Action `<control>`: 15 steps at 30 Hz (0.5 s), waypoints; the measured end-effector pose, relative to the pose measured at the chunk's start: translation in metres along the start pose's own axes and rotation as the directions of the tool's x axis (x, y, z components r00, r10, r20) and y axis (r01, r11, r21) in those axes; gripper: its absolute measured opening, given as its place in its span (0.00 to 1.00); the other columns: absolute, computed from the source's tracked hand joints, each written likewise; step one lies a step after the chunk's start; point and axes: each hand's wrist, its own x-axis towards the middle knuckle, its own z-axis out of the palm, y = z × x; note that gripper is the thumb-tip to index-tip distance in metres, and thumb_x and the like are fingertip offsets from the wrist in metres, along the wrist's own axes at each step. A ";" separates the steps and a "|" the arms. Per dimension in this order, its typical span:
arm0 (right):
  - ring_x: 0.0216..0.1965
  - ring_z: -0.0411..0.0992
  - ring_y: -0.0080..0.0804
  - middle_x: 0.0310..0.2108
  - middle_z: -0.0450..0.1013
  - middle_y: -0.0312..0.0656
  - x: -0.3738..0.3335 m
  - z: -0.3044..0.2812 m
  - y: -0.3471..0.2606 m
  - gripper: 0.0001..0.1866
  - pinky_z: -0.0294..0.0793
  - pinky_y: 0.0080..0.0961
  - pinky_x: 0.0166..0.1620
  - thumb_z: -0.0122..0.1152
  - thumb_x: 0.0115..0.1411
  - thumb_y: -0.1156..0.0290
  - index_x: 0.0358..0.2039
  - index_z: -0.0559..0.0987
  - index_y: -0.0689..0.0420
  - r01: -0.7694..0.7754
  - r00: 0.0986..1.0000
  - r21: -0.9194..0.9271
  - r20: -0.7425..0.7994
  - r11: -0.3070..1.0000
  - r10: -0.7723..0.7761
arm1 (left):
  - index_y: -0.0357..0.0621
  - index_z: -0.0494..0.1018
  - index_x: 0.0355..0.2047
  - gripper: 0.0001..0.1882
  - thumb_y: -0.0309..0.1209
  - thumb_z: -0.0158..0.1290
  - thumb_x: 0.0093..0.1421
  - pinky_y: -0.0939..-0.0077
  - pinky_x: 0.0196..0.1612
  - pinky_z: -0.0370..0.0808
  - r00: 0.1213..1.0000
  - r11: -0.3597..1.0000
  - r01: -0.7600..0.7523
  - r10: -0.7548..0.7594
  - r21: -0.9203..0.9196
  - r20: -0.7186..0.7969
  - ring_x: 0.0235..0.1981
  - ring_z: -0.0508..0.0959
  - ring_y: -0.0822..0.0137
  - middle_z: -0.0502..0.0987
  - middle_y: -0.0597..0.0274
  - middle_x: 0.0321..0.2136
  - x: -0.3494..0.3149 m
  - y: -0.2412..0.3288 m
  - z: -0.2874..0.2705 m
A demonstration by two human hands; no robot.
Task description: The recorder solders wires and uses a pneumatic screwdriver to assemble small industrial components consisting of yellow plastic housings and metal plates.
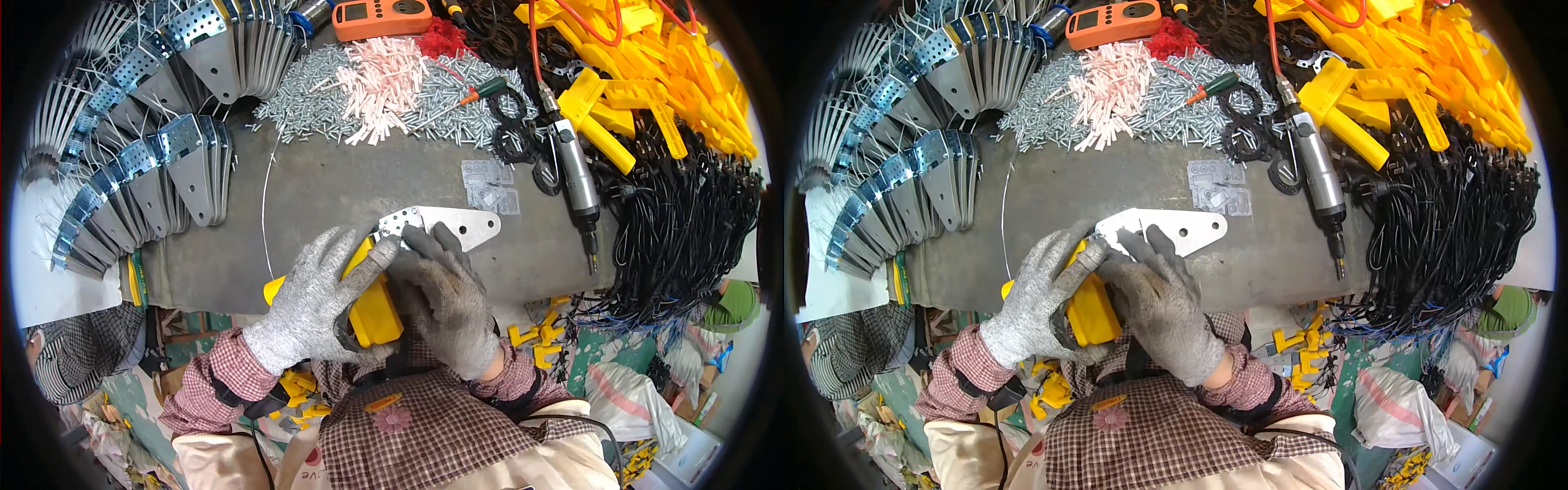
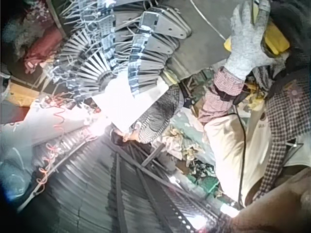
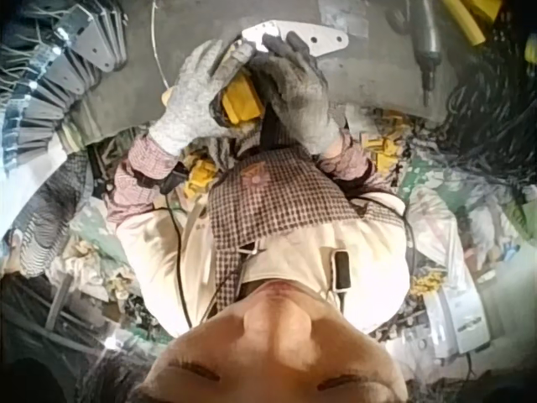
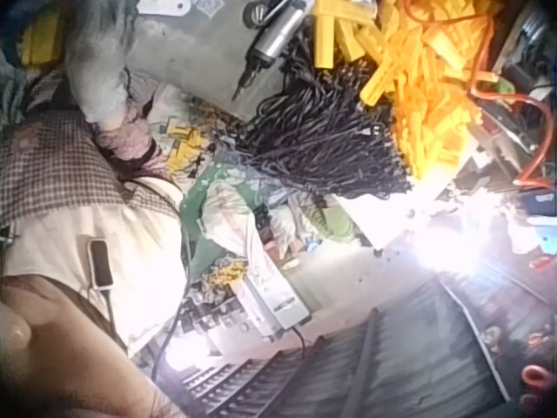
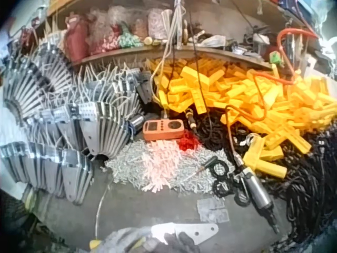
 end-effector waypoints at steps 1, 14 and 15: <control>0.59 0.70 0.49 0.50 0.77 0.40 0.002 -0.002 0.007 0.20 0.68 0.51 0.63 0.69 0.50 0.77 0.46 0.81 0.52 0.058 0.998 0.027 0.007 0.998 -0.058 | 0.48 0.58 0.70 0.64 0.57 0.73 0.34 0.42 0.67 0.60 1.000 1.000 -0.010 0.011 0.005 -0.010 0.66 0.61 0.33 0.56 0.38 0.68 -0.001 0.000 0.000; 0.61 0.68 0.50 0.53 0.74 0.49 0.003 -0.015 0.008 0.17 0.66 0.45 0.66 0.66 0.55 0.79 0.45 0.76 0.54 0.071 0.992 0.135 0.092 0.988 -0.084 | 0.64 0.64 0.68 0.54 0.56 0.71 0.38 0.38 0.64 0.61 1.000 0.998 0.009 -0.009 0.065 -0.009 0.64 0.60 0.32 0.56 0.37 0.67 0.005 0.013 0.001; 0.62 0.67 0.49 0.53 0.73 0.49 0.002 -0.021 0.018 0.18 0.67 0.42 0.65 0.65 0.56 0.78 0.48 0.77 0.54 0.029 0.983 0.178 0.174 0.984 -0.060 | 0.63 0.66 0.66 0.54 0.54 0.72 0.36 0.40 0.65 0.61 1.000 0.996 0.022 -0.022 0.090 -0.003 0.64 0.61 0.33 0.56 0.38 0.66 0.003 0.013 -0.001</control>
